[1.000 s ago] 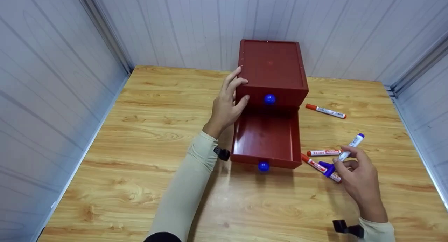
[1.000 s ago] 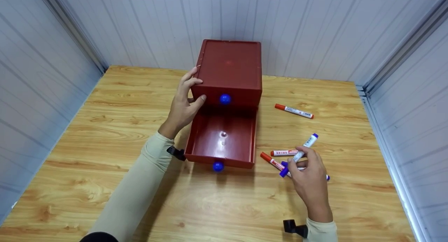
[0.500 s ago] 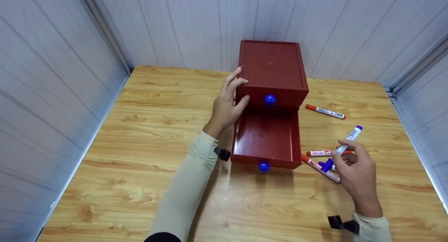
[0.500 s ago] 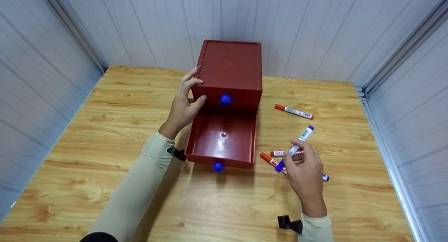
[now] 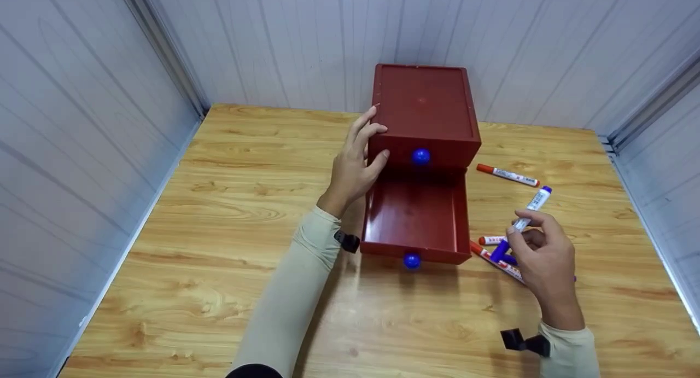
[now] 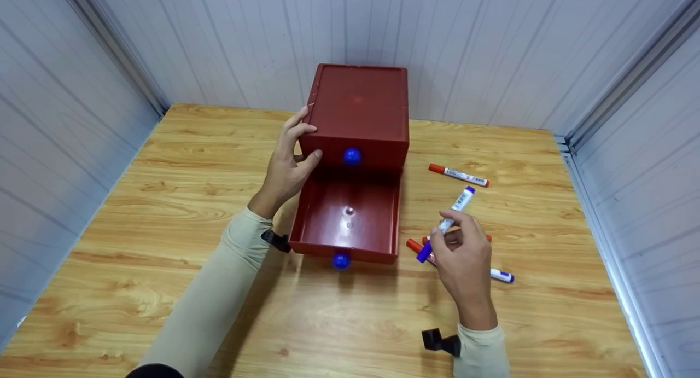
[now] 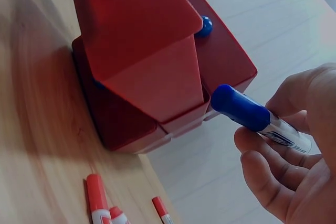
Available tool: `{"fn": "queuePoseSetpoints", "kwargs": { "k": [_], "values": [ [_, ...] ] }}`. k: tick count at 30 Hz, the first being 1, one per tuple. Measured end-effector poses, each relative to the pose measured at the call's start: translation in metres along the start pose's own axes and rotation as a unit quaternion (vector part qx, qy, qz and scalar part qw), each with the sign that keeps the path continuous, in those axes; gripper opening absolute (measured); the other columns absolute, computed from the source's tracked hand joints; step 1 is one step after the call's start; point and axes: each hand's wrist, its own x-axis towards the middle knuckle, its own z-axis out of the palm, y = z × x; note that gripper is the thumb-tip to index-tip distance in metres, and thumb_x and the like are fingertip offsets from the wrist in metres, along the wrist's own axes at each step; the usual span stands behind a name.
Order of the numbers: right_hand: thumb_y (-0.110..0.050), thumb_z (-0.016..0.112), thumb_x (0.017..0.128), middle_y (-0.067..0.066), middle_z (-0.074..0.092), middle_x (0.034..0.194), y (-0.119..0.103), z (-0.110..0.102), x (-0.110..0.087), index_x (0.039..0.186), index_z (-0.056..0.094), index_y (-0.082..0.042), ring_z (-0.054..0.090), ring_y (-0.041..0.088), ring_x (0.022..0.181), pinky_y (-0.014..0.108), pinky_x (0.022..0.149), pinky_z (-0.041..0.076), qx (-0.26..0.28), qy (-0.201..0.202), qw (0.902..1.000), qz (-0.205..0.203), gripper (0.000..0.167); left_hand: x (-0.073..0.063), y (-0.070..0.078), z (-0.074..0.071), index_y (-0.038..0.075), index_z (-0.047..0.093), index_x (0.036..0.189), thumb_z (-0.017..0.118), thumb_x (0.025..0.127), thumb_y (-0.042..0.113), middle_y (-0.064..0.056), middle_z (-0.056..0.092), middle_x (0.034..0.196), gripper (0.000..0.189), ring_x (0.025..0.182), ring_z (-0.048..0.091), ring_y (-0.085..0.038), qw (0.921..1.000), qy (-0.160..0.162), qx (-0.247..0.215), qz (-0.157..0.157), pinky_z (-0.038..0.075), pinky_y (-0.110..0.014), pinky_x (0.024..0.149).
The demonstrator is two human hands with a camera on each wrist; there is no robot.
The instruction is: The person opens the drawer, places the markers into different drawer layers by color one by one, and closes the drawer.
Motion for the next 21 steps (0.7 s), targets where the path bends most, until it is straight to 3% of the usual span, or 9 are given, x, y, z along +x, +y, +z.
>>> {"fn": "queuePoseSetpoints", "kwargs": {
  "k": [8,21],
  "values": [
    [0.006,0.065,0.091,0.007,0.061,0.099,-0.01,0.011,0.007,0.121,0.064,0.002,0.066,0.008,0.071,0.021,0.057,0.053,0.048,0.002,0.9986,0.02,0.03,-0.001,0.0,0.0,0.022,0.054,0.129,0.065,0.092,0.016,0.008,0.033,0.159,0.039,0.054,0.038,-0.007,1.0,0.001,0.005,-0.005,0.037,-0.026,0.047],
    [0.001,0.064,0.094,0.008,0.059,0.099,-0.017,0.02,0.016,0.121,0.063,0.0,0.067,0.013,0.073,0.025,0.056,0.055,0.079,-0.005,0.9958,0.045,0.028,-0.001,0.001,0.0,0.022,0.054,0.13,0.066,0.092,0.017,0.009,0.033,0.159,0.04,0.055,0.039,-0.007,1.0,0.006,0.007,-0.003,0.038,-0.026,0.048]
  ]
}}
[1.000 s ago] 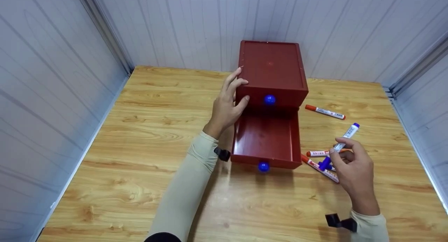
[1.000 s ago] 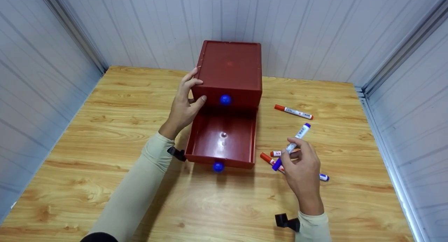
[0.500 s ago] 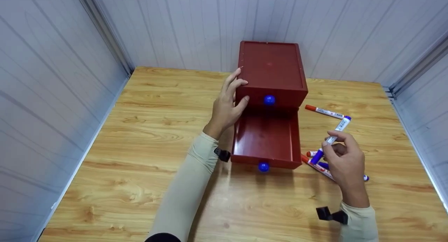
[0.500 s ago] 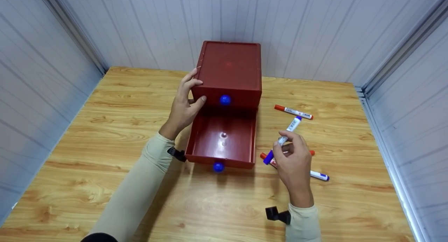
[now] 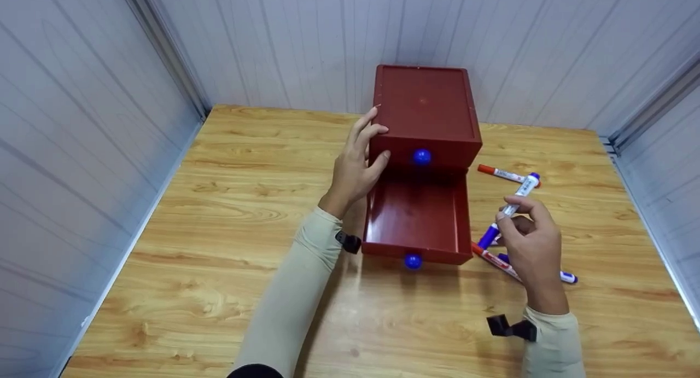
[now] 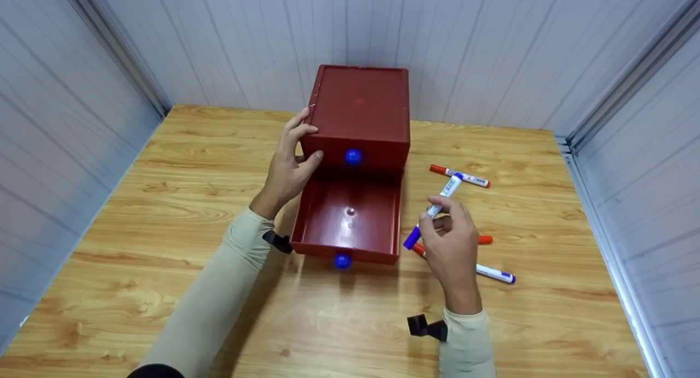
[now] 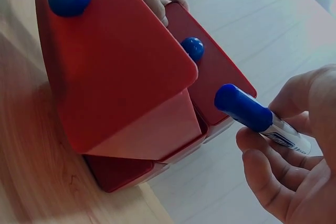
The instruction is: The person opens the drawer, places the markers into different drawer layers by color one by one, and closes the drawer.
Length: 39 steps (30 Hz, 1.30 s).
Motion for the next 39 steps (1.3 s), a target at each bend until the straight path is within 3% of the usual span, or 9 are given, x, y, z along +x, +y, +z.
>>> {"fn": "queuePoseSetpoints", "kwargs": {
  "k": [14,24,28,29,31,39],
  "values": [
    [0.002,0.065,0.092,0.009,0.059,0.097,-0.008,0.021,0.007,0.119,0.064,0.0,0.066,0.013,0.068,0.027,0.052,0.054,0.024,-0.025,0.9994,-0.005,0.027,-0.002,-0.002,0.0,0.022,0.055,0.13,0.066,0.091,0.014,0.009,0.033,0.159,0.041,0.054,0.037,-0.008,1.0,0.0,-0.006,-0.003,0.037,-0.026,0.047],
    [0.002,0.067,0.092,0.009,0.06,0.101,-0.009,0.031,0.007,0.122,0.064,-0.002,0.065,0.014,0.071,0.022,0.056,0.053,-0.027,-0.063,0.9973,-0.029,0.03,-0.001,-0.001,0.001,0.023,0.055,0.13,0.066,0.091,0.016,0.01,0.033,0.159,0.041,0.055,0.037,-0.008,1.0,0.002,-0.006,-0.005,0.034,-0.026,0.047],
    [0.001,0.068,0.091,0.011,0.061,0.104,-0.012,0.034,0.008,0.124,0.063,-0.002,0.064,0.015,0.072,0.02,0.057,0.051,-0.044,-0.088,0.9944,-0.04,0.034,0.0,-0.001,0.001,0.022,0.056,0.13,0.066,0.091,0.016,0.009,0.033,0.159,0.041,0.084,0.054,-0.005,1.0,0.005,-0.008,-0.002,0.034,-0.027,0.046],
    [0.0,0.069,0.091,0.011,0.061,0.105,-0.013,0.035,0.008,0.125,0.062,-0.002,0.064,0.015,0.072,0.02,0.057,0.05,-0.052,-0.095,0.9932,-0.043,0.035,0.0,-0.001,0.001,0.022,0.056,0.13,0.066,0.091,0.016,0.008,0.033,0.159,0.041,0.087,0.053,-0.005,0.9999,0.006,-0.009,-0.001,0.034,-0.027,0.047],
    [-0.002,0.07,0.091,0.012,0.062,0.106,-0.014,0.037,0.009,0.127,0.061,-0.002,0.064,0.015,0.071,0.019,0.058,0.05,-0.075,-0.109,0.9898,-0.051,0.037,0.0,-0.001,0.001,0.021,0.056,0.13,0.067,0.091,0.016,0.008,0.034,0.159,0.041,0.109,0.052,-0.006,0.9999,0.006,-0.01,0.003,0.034,-0.026,0.047],
    [-0.005,0.072,0.09,0.007,0.059,0.102,-0.019,0.048,0.01,0.129,0.059,-0.003,0.061,0.016,0.075,0.019,0.062,0.048,-0.147,-0.153,0.9734,-0.086,0.04,-0.001,-0.002,0.001,0.021,0.055,0.13,0.066,0.092,0.016,0.007,0.034,0.159,0.04,0.116,0.049,-0.005,1.0,0.003,-0.007,0.003,0.033,-0.027,0.047]
  ]
}}
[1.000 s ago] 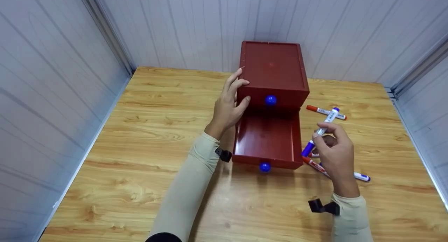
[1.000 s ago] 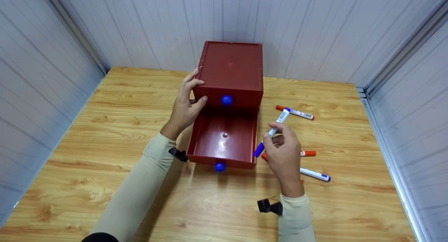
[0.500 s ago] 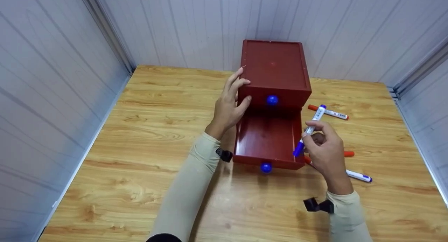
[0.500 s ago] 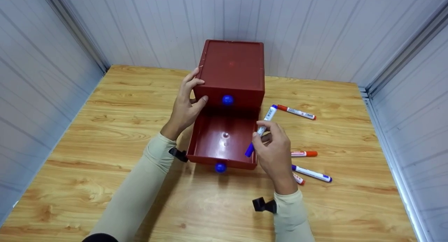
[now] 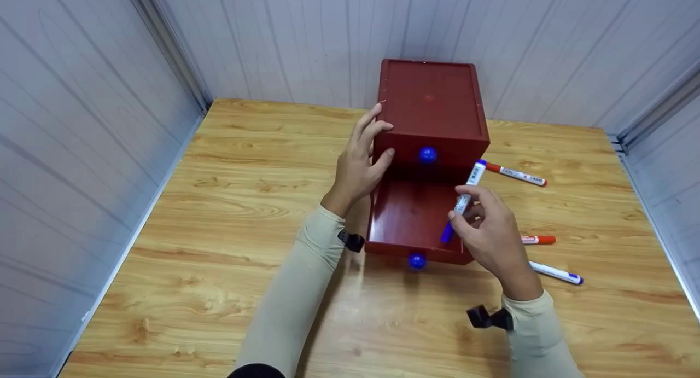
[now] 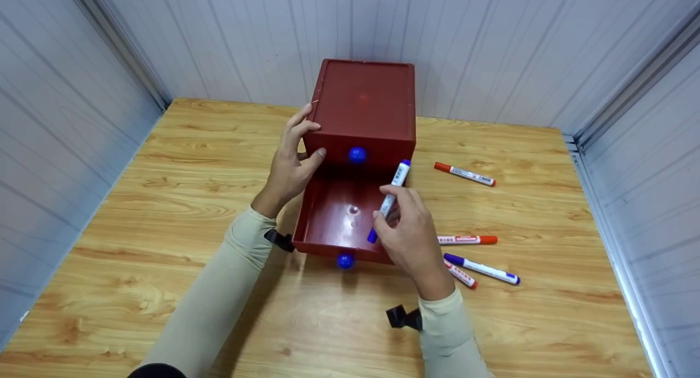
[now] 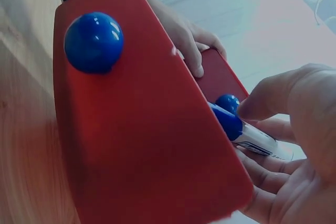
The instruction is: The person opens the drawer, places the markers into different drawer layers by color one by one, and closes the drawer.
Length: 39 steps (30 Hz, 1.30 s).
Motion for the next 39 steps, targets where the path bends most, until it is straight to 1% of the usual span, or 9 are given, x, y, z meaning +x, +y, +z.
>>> {"fn": "queuePoseSetpoints", "kwargs": {
  "k": [3,8,9,12,16,25,30,35,39],
  "values": [
    [-0.005,0.072,0.089,0.006,0.057,0.101,-0.003,0.001,0.002,0.128,0.06,-0.003,0.059,0.014,0.076,0.02,0.063,0.048,-0.021,-0.011,0.9996,-0.017,0.041,0.0,0.0,0.0,0.021,0.054,0.13,0.065,0.092,0.017,0.007,0.033,0.159,0.039,0.125,0.045,-0.006,1.0,-0.003,0.003,-0.001,0.033,-0.028,0.048],
    [-0.004,0.074,0.088,0.006,0.056,0.099,-0.006,-0.001,0.007,0.126,0.062,-0.003,0.057,0.012,0.076,0.022,0.063,0.049,-0.051,-0.031,0.9967,-0.055,0.04,-0.001,0.0,-0.001,0.021,0.055,0.13,0.065,0.092,0.016,0.006,0.034,0.159,0.039,0.12,0.049,-0.007,1.0,0.0,0.004,0.0,0.034,-0.028,0.047],
    [-0.005,0.074,0.088,0.006,0.056,0.099,-0.006,-0.002,0.008,0.126,0.062,-0.004,0.057,0.012,0.076,0.022,0.063,0.05,-0.056,-0.035,0.9959,-0.062,0.04,-0.001,0.0,-0.001,0.021,0.055,0.129,0.065,0.092,0.016,0.006,0.034,0.159,0.039,0.116,0.049,-0.006,1.0,0.001,0.004,-0.002,0.035,-0.027,0.047],
    [-0.005,0.072,0.09,0.006,0.057,0.102,-0.007,-0.004,0.011,0.126,0.062,-0.004,0.058,0.012,0.077,0.024,0.063,0.051,-0.066,-0.055,0.9935,-0.075,0.038,-0.001,0.0,0.0,0.022,0.055,0.13,0.065,0.092,0.017,0.007,0.034,0.159,0.039,0.085,0.054,-0.004,1.0,0.001,0.003,-0.005,0.036,-0.027,0.048],
    [-0.006,0.071,0.091,0.005,0.058,0.108,-0.006,-0.005,0.016,0.128,0.061,-0.006,0.057,0.011,0.079,0.026,0.064,0.052,-0.081,-0.086,0.989,-0.09,0.038,-0.001,0.0,0.0,0.023,0.055,0.13,0.065,0.092,0.017,0.009,0.034,0.159,0.039,0.056,0.038,-0.007,1.0,0.001,0.001,-0.009,0.038,-0.026,0.048],
    [-0.009,0.071,0.092,0.002,0.058,0.107,-0.01,-0.003,0.022,0.128,0.064,-0.01,0.052,0.009,0.076,0.027,0.063,0.049,-0.13,-0.132,0.9734,-0.135,0.037,-0.001,0.001,0.0,0.023,0.055,0.131,0.064,0.094,0.018,0.01,0.032,0.159,0.039,0.057,0.038,-0.008,0.9999,-0.003,0.003,-0.011,0.037,-0.026,0.048],
    [-0.007,0.07,0.092,0.002,0.061,0.112,-0.013,0.001,0.026,0.126,0.067,-0.012,0.054,0.012,0.081,0.031,0.069,0.051,-0.133,-0.169,0.9631,-0.162,0.034,0.0,0.001,-0.001,0.023,0.054,0.131,0.063,0.094,0.018,0.01,0.031,0.16,0.039,0.059,0.04,-0.009,0.9999,-0.006,0.003,-0.009,0.036,-0.027,0.048],
    [-0.01,0.068,0.094,0.0,0.063,0.112,-0.017,0.005,0.031,0.124,0.07,-0.016,0.058,0.014,0.086,0.036,0.078,0.055,-0.16,-0.219,0.9505,-0.151,0.03,0.0,0.002,-0.002,0.022,0.053,0.132,0.063,0.094,0.018,0.009,0.03,0.16,0.039,0.064,0.043,-0.01,0.9999,-0.009,0.005,-0.005,0.037,-0.027,0.05],
    [-0.013,0.066,0.096,-0.002,0.064,0.113,-0.019,0.008,0.033,0.123,0.071,-0.019,0.061,0.014,0.09,0.037,0.079,0.055,-0.2,-0.256,0.934,-0.148,0.028,0.0,0.002,-0.002,0.022,0.053,0.132,0.063,0.094,0.018,0.009,0.03,0.16,0.04,0.063,0.042,-0.008,0.9999,-0.011,0.006,-0.007,0.037,-0.026,0.05]
  ]
}}
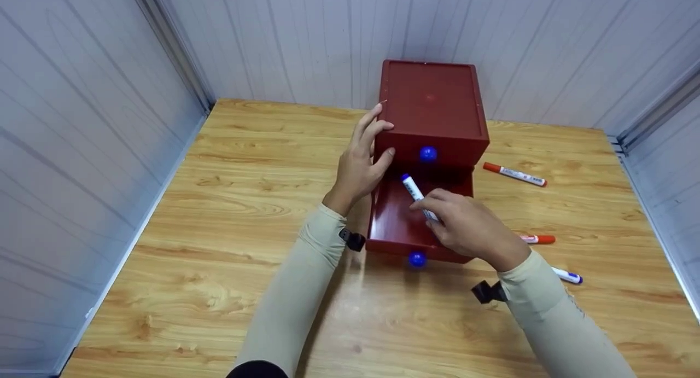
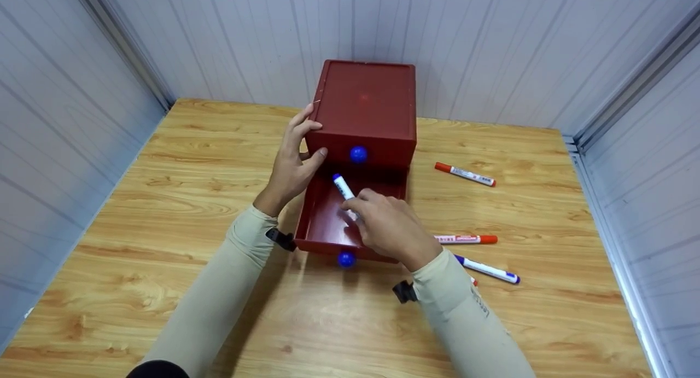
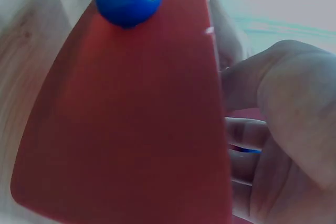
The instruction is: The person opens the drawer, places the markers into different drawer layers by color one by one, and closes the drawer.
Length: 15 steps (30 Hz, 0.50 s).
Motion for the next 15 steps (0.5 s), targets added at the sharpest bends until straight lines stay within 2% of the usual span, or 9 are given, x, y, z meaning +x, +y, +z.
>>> {"fn": "queuePoseSetpoints", "kwargs": {
  "k": [3,11,15],
  "values": [
    [-0.013,0.065,0.096,-0.002,0.065,0.115,-0.0004,0.0015,0.0018,0.123,0.072,-0.021,0.062,0.013,0.091,0.036,0.079,0.056,-0.018,-0.026,0.9995,-0.001,0.028,-0.0009,-0.0002,0.0001,0.023,0.054,0.132,0.063,0.093,0.017,0.01,0.03,0.16,0.04,0.057,0.038,-0.008,1.0,0.001,-0.002,-0.002,0.038,-0.026,0.05],
    [-0.007,0.062,0.095,0.002,0.068,0.116,-0.0013,0.0061,0.0053,0.122,0.073,-0.017,0.064,0.017,0.094,0.039,0.083,0.055,-0.025,-0.078,0.9966,-0.01,0.031,-0.0018,-0.0023,0.0004,0.023,0.053,0.132,0.063,0.093,0.016,0.008,0.031,0.16,0.041,0.057,0.037,-0.008,1.0,0.004,-0.002,0.001,0.038,-0.026,0.05],
    [-0.006,0.061,0.095,0.001,0.068,0.116,-0.0021,0.0055,0.007,0.121,0.074,-0.019,0.064,0.017,0.096,0.041,0.085,0.055,-0.026,-0.088,0.9957,-0.005,0.031,-0.0019,-0.0022,0.0003,0.023,0.053,0.133,0.064,0.094,0.017,0.009,0.03,0.16,0.041,0.055,0.036,-0.008,1.0,0.003,-0.002,-0.002,0.038,-0.026,0.05]
  ]
}}
